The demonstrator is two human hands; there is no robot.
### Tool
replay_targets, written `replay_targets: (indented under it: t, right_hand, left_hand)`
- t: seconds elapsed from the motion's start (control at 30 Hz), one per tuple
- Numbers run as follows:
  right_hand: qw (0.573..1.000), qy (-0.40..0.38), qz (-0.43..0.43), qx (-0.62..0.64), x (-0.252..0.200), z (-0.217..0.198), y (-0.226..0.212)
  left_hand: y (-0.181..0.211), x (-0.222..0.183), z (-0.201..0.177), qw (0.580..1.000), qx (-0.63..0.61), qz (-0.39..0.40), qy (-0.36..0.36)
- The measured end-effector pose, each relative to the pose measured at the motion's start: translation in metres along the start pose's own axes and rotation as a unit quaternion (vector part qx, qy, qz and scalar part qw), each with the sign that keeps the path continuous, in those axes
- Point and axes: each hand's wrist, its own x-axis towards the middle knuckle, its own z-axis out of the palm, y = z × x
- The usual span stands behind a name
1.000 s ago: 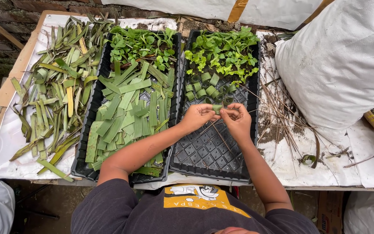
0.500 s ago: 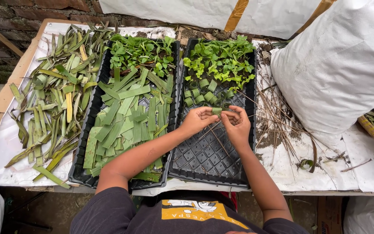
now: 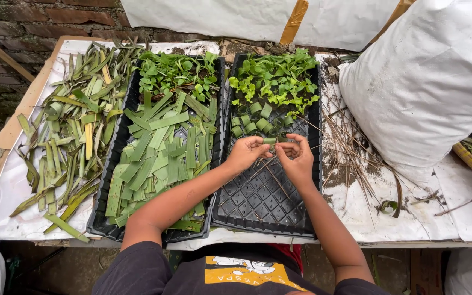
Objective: Wrapping small plant cuttings in long green leaves on a work table.
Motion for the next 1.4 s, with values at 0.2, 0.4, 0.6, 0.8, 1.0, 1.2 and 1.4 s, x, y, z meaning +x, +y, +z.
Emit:
replay_targets:
  t: [0.2, 0.4, 0.6, 0.8, 1.0, 1.2, 1.4]
  right_hand:
    - [1.0, 0.001, -0.005, -0.005, 0.003, -0.002, 0.004]
    - [1.0, 0.004, 0.009, 0.015, 0.007, -0.003, 0.001]
    - [1.0, 0.0, -0.011, 0.028, 0.005, -0.002, -0.004]
    - [0.994, 0.023, -0.098, -0.034, 0.005, -0.003, -0.008]
    - [0.994, -0.002, -0.105, -0.034, 0.001, 0.003, -0.008]
    - [0.994, -0.013, -0.103, -0.029, 0.0, 0.004, -0.004]
    - [0.991, -0.03, -0.119, -0.047, 0.002, 0.003, -0.004]
  left_hand:
    - [0.005, 0.0, 0.004, 1.0, 0.012, -0.007, -0.009]
    - [0.01, -0.001, 0.005, 0.999, 0.002, -0.032, -0.029]
    - [0.019, -0.007, 0.008, 1.0, 0.021, -0.007, -0.005]
    - [0.02, 0.004, -0.004, 0.993, -0.039, 0.03, 0.108]
    - [0.033, -0.003, 0.01, 0.987, -0.129, -0.09, 0.026]
    - [0.034, -0.004, 0.007, 0.986, -0.133, -0.084, 0.047]
    - [0.039, -0.007, 0.01, 0.99, -0.125, -0.059, 0.031]
